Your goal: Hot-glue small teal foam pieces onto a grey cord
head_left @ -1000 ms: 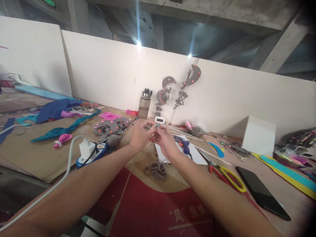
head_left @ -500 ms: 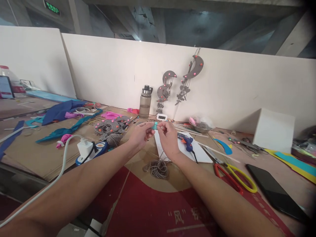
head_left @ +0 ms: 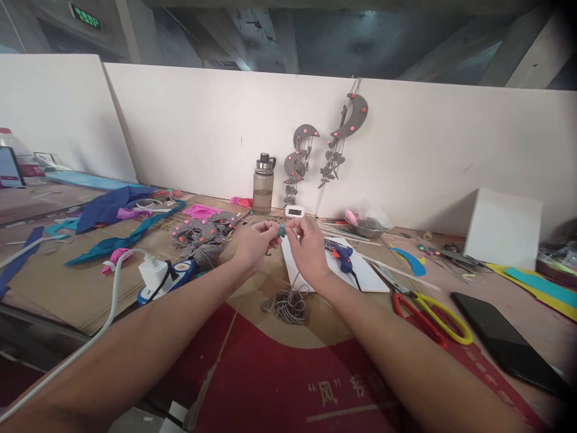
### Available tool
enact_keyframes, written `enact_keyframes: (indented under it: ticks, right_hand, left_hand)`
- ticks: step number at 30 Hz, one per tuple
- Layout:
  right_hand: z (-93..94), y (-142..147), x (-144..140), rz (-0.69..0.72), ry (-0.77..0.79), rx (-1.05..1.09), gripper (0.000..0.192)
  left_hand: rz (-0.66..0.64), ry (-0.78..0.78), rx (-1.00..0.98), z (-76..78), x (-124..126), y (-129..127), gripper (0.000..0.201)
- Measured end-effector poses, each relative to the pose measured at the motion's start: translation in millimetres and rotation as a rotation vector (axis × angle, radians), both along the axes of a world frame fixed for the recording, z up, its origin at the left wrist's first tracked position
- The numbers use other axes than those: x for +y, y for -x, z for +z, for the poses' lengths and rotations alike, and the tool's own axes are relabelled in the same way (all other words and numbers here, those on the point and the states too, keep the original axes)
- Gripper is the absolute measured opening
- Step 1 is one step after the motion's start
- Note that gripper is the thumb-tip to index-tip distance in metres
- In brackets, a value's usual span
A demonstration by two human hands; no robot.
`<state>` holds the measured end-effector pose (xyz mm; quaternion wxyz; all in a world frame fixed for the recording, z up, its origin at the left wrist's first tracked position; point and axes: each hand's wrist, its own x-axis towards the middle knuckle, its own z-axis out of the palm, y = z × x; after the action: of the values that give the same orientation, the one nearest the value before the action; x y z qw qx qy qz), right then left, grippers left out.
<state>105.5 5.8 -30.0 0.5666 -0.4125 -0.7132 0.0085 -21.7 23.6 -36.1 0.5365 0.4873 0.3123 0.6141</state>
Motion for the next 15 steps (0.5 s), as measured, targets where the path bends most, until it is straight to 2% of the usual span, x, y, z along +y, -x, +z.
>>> enact_keyframes:
  ticks: [7,15]
  right_hand:
    - [5.4,-3.8,-1.7,-0.025,0.042,0.013,0.005]
    - [6.9,-4.2,-1.0,-0.050,0.075,-0.008,0.009]
  left_hand:
    - [0.050,-0.102,0.133,-3.5,1.0,1.0,0.018]
    - [0.114,-0.121,0.228,-3.2,-0.3,2.0,0.016]
